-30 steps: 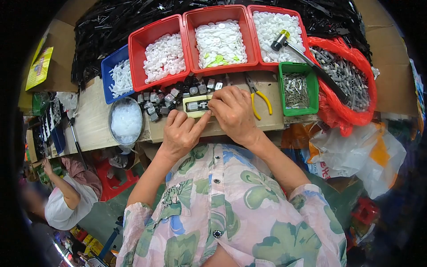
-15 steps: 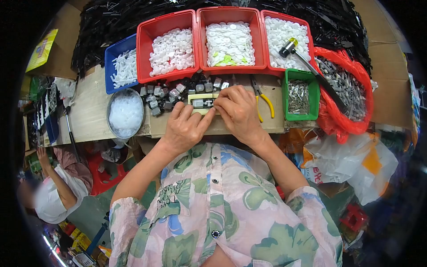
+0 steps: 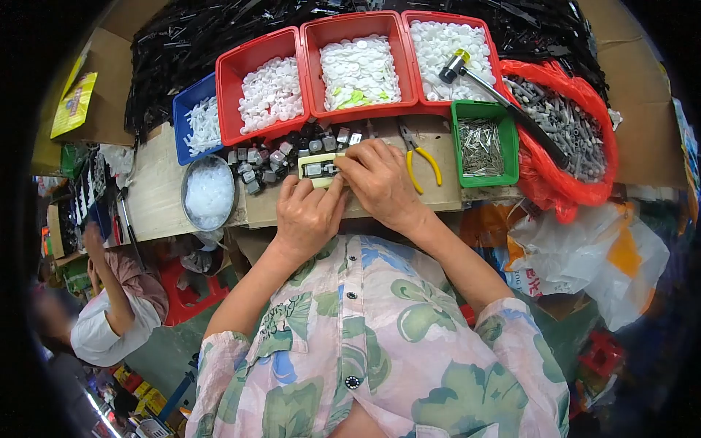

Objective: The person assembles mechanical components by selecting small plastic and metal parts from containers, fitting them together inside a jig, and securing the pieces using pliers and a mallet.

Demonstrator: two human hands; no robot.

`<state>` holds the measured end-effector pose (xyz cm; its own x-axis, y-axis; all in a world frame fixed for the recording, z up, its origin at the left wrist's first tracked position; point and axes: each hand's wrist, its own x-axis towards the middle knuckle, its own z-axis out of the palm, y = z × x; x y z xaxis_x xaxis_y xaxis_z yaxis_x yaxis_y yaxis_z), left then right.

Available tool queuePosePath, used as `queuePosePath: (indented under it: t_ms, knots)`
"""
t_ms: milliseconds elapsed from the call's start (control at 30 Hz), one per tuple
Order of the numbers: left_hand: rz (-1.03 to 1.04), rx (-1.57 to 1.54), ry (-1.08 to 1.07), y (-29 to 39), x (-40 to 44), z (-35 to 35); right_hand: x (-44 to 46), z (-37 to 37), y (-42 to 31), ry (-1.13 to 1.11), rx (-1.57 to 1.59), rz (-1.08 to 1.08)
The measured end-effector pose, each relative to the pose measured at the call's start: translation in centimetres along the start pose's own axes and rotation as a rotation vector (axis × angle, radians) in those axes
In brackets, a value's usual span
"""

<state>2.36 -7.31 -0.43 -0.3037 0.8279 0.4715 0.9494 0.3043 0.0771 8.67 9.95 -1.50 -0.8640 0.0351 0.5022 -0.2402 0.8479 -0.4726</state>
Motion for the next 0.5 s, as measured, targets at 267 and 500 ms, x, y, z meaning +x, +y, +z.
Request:
queuePosePath:
  t_ms: [267,500]
  knots:
    - [-0.060,-0.036,-0.168,0.0,-1.0,0.2,0.4,-0.4,-0.6,-0.061,-0.137,-0.085]
    - [0.006,-0.156,0.010,-1.0,-1.0,0.5,0.5,-2.1,-0.5,-0.021,0.052,0.026]
